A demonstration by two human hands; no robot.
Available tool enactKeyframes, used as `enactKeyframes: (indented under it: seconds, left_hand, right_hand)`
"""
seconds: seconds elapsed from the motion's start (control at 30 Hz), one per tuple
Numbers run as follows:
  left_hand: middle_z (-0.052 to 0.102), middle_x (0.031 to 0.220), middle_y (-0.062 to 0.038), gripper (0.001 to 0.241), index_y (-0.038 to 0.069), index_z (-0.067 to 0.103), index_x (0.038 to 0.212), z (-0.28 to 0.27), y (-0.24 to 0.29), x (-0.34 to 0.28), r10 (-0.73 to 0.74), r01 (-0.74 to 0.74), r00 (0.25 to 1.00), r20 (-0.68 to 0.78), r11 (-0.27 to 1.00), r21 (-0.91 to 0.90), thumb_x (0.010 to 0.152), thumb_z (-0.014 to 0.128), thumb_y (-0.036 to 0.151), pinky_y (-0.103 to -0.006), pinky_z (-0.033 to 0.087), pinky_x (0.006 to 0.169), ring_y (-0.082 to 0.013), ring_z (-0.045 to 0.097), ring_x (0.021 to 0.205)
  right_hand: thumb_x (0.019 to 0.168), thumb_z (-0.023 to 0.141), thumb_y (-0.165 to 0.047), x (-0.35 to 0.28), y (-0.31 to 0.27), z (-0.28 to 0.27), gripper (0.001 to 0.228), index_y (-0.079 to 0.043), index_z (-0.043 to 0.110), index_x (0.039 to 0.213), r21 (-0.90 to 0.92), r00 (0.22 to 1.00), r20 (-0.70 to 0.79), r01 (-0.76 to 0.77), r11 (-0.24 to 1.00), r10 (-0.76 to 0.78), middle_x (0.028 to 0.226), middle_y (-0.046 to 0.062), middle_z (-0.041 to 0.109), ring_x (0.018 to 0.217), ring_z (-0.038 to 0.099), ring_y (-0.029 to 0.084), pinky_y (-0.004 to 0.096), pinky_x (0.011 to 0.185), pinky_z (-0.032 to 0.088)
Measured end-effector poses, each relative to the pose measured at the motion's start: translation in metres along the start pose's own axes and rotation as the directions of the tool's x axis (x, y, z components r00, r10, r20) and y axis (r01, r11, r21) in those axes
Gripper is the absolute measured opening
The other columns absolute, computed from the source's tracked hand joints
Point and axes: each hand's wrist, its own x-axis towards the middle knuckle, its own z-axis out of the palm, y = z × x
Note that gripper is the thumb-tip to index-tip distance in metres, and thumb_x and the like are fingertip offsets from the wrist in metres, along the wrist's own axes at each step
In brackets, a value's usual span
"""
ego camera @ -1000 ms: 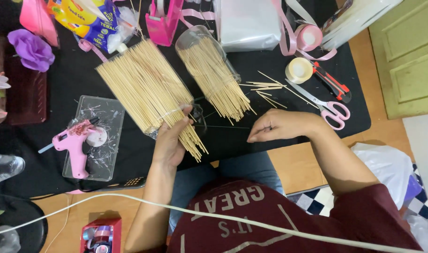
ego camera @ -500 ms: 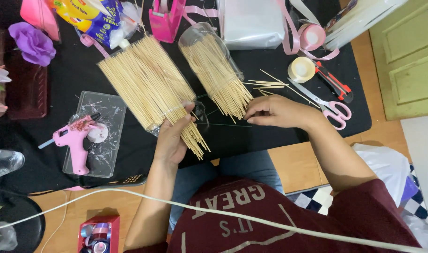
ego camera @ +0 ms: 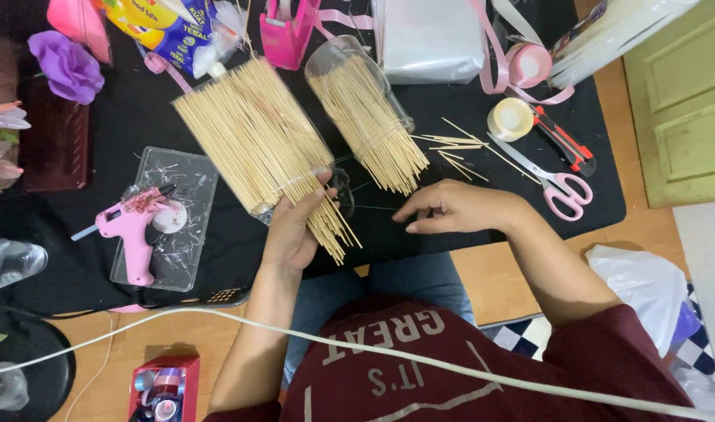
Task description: The person is bundling bamboo skewers and inserting them into a clear plastic container on a workspace.
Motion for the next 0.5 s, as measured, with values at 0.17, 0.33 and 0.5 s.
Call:
enactKeyframes:
  seconds: [0.17,0.33,0.5]
  left_hand:
    - [0.065,0.134,-0.012,0.042,0.002,0.059,0.136,0.0,0.0,0.0,-0.005,0.005,1.0,0.006,1.0,0.004,0.094,0.066,0.001,-0.0367,0.062,0.09,-0.0181,0.07,0.102]
    - [0.065,0.134,-0.014,0.043,0.001,0.057,0.137,0.006,0.007,-0.006,-0.004,0.004,1.0,0.005,1.0,0.005,0.095,0.064,0.001,-0.0369,0.062,0.09,-0.0183,0.071,0.102]
    - [0.065,0.133,-0.013,0.043,-0.001,0.057,0.136,0.008,0.009,-0.008,-0.021,0.021,1.0,-0.01,1.0,-0.019,0.094,0.066,0.002,-0.0386,0.063,0.092,-0.0192,0.071,0.104]
  right_hand:
    - [0.091,0.071,-0.022,-0.003,-0.001,-0.002,0.031,-0.006,0.072,0.117,-0.006,0.996,-0.082,0.022,1.0,-0.022,0.103,0.016,0.077,0.081,0.076,0.025,0.031,0.063,0.062]
    - [0.093,0.072,-0.016,-0.004,0.02,-0.009,0.01,-0.008,0.076,0.087,-0.011,0.923,-0.38,0.07,0.997,-0.069,0.065,0.007,0.072,0.056,0.071,0.018,0.028,0.052,0.057]
    - [0.097,0.069,-0.017,0.004,0.01,-0.001,0.024,-0.007,0.075,0.117,-0.165,0.841,-0.536,-0.019,0.986,-0.073,0.083,0.013,0.069,0.073,0.066,0.026,0.036,0.067,0.054]
